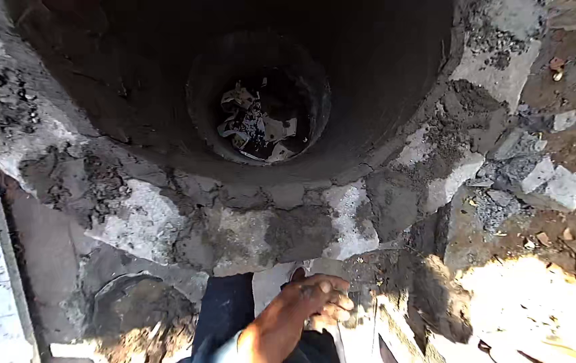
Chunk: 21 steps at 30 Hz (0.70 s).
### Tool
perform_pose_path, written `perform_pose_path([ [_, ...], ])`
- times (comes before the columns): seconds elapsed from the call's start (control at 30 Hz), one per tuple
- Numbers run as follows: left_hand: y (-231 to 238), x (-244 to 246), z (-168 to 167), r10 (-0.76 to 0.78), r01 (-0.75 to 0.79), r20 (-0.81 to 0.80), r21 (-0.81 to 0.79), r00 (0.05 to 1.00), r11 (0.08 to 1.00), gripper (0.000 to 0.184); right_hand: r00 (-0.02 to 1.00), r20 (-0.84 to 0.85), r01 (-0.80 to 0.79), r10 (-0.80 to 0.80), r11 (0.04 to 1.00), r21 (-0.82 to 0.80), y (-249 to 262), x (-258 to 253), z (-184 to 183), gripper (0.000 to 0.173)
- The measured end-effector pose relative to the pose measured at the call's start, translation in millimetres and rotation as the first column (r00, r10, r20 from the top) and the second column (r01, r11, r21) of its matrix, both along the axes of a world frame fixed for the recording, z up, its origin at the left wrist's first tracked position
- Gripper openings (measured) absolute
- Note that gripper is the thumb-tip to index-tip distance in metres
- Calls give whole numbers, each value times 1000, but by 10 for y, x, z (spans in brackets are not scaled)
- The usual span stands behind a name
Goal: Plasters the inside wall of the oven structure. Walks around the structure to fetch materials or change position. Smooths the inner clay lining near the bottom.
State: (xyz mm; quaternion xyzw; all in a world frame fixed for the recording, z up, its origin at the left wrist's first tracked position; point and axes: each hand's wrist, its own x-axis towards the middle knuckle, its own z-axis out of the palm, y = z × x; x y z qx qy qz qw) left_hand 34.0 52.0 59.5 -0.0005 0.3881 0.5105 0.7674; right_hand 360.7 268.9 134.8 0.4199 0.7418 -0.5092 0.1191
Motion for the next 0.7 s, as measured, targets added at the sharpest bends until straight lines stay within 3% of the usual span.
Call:
perform_pose_path([
  [0.07, 165, -267, 188, 21, -2, 186, -103, 982, 995, 57, 986, -94, -132, 134, 991, 31, 53, -680, 250, 45],
  [0.2, 395, -717, 533, 261, -189, 281, -257, 924, 948, 45, 922, -195, -307, 334, 939, 153, 208, -1564, 396, 35],
  [0.3, 409, -996, 599, 429, -337, 344, -296, 835, 894, 42, 837, -97, -457, 539, 785, 419, 218, -2093, 483, 31],
  [0.43, 394, -1192, 388, 435, -414, 362, -137, 825, 900, 58, 736, 112, -551, 668, 495, 672, 77, -2520, 466, 25],
  [0.57, 429, -1315, 159, 448, -500, 438, 5, 780, 866, 63, 717, 108, -505, 689, 406, 762, 128, -2685, 401, 23],
  [0.7, 589, -1499, 127, 404, -513, 420, 185, 812, 838, 60, 708, 1, -402, 706, 402, 823, 385, -2801, 377, 24],
])
